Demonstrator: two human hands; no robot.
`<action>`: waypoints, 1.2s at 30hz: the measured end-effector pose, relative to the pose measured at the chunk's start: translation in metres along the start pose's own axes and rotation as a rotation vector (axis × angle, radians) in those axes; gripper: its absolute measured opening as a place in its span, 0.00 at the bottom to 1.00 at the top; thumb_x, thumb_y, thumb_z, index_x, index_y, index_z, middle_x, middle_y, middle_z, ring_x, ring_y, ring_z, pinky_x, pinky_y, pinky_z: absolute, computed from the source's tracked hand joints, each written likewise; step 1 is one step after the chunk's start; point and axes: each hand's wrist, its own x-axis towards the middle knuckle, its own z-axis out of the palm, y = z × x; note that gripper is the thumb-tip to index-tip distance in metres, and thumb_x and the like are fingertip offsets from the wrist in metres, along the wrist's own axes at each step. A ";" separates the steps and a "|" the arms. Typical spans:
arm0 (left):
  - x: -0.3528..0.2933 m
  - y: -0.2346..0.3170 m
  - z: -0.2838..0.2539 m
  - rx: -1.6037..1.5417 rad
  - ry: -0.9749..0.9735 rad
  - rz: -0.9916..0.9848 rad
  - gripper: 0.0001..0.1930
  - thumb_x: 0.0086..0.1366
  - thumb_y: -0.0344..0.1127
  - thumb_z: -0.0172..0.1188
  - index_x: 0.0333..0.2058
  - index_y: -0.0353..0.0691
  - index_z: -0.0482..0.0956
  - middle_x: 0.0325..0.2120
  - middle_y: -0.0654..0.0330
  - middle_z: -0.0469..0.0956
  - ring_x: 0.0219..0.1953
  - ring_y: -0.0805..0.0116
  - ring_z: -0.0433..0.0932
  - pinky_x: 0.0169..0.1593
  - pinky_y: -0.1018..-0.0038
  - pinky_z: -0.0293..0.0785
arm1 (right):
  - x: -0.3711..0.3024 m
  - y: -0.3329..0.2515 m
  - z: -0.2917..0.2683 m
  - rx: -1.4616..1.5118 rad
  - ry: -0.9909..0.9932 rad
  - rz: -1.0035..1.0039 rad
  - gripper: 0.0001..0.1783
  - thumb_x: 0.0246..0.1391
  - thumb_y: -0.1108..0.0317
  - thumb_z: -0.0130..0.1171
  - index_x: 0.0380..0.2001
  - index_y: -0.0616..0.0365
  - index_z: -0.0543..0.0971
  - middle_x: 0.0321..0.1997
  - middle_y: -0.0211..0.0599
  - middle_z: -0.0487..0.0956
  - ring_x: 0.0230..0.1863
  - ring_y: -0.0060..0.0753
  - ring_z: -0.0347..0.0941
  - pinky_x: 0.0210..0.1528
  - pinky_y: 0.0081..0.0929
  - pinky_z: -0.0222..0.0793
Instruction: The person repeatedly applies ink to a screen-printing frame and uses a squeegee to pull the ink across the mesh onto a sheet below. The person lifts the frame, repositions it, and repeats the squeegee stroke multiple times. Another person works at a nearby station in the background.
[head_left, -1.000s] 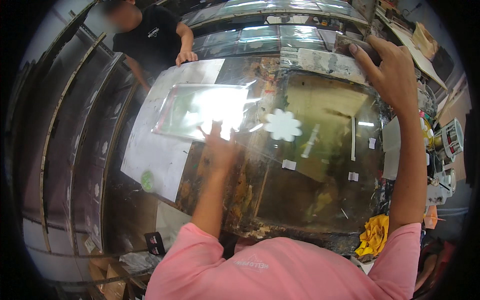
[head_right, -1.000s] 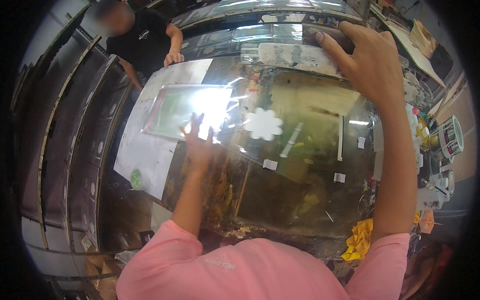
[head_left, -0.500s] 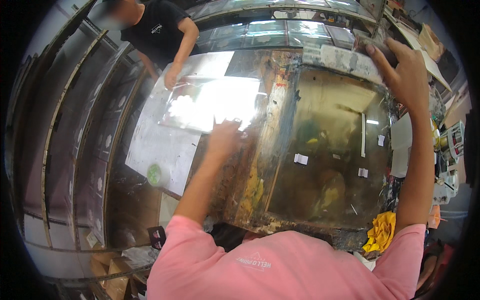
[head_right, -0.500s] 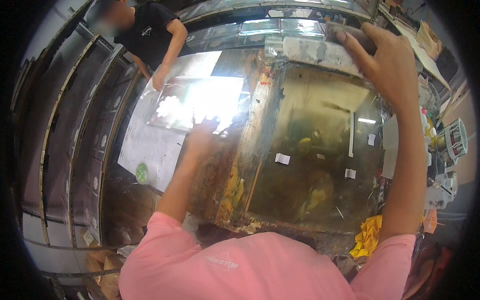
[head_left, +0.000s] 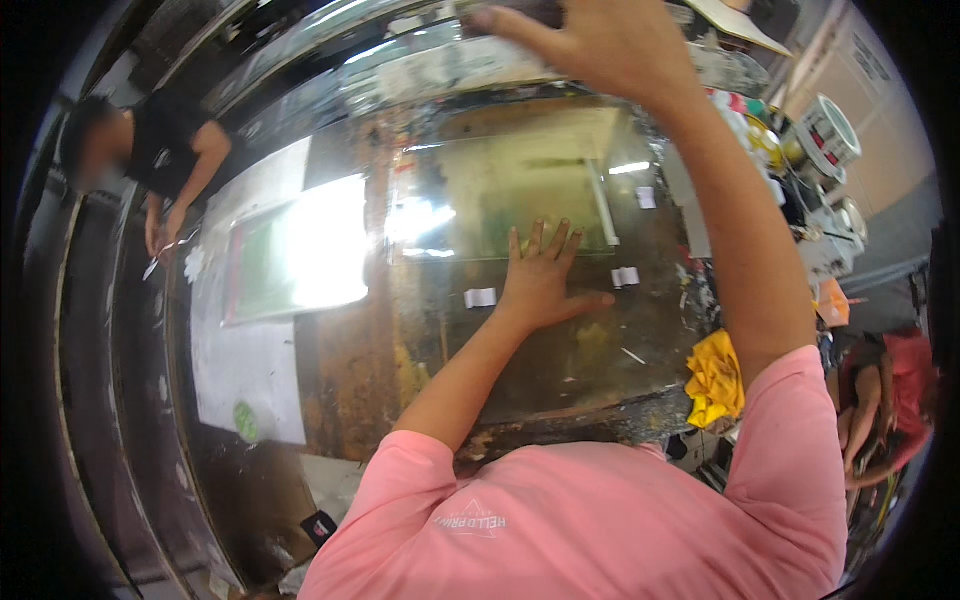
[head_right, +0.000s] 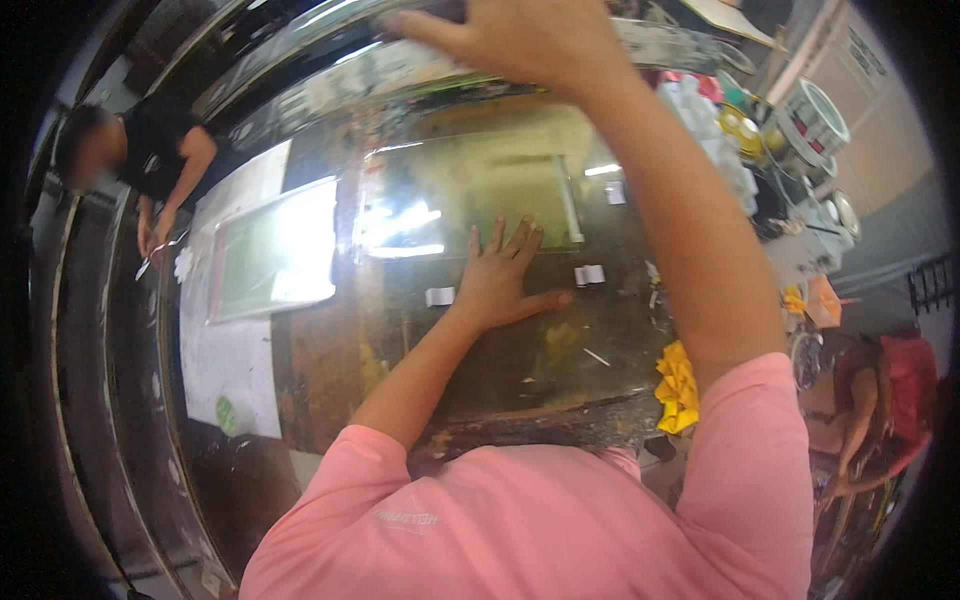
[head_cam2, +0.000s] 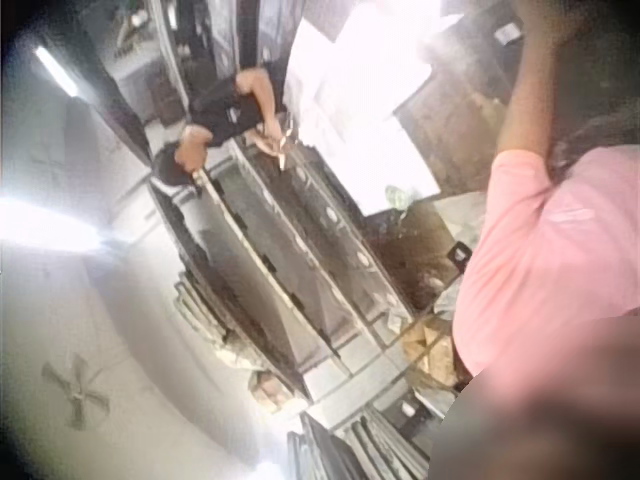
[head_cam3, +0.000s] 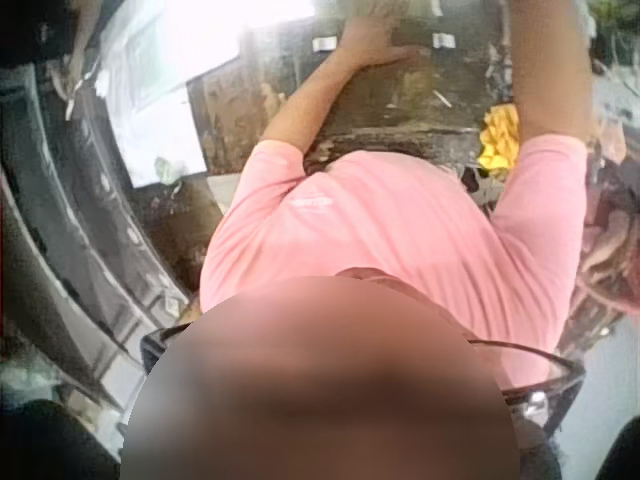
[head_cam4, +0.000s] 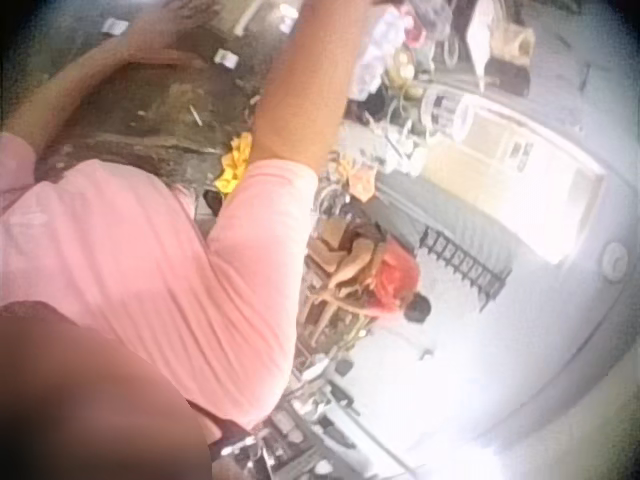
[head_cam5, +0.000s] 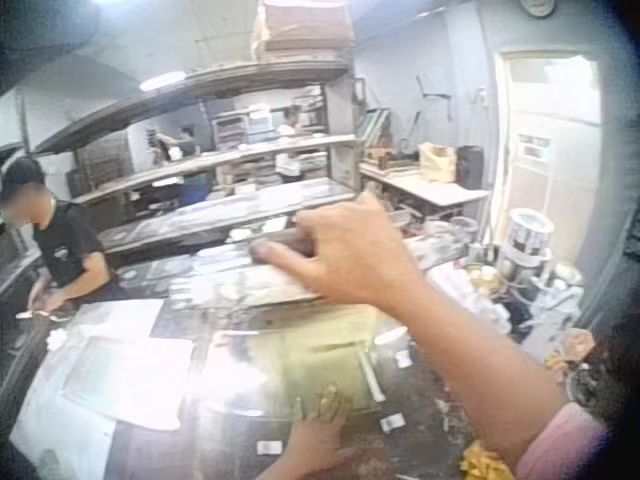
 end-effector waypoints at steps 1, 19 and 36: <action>0.010 0.015 0.010 0.003 0.009 -0.011 0.61 0.58 0.87 0.51 0.75 0.39 0.66 0.79 0.46 0.56 0.80 0.35 0.49 0.77 0.29 0.32 | -0.001 -0.001 -0.002 0.026 0.005 -0.004 0.42 0.65 0.29 0.52 0.25 0.62 0.86 0.23 0.52 0.83 0.31 0.52 0.82 0.46 0.49 0.71; 0.019 0.071 0.028 0.000 0.225 0.030 0.57 0.59 0.83 0.54 0.67 0.34 0.75 0.65 0.38 0.70 0.70 0.34 0.64 0.75 0.23 0.31 | 0.017 0.009 -0.005 0.084 0.002 -0.049 0.40 0.68 0.34 0.51 0.24 0.65 0.85 0.24 0.55 0.83 0.32 0.57 0.82 0.53 0.52 0.69; 0.013 0.065 0.036 -0.040 0.332 0.055 0.50 0.57 0.80 0.62 0.58 0.36 0.81 0.65 0.38 0.70 0.72 0.33 0.63 0.73 0.21 0.34 | 0.010 0.001 -0.002 0.112 0.114 -0.053 0.39 0.66 0.31 0.52 0.29 0.62 0.85 0.29 0.53 0.86 0.38 0.56 0.84 0.55 0.50 0.69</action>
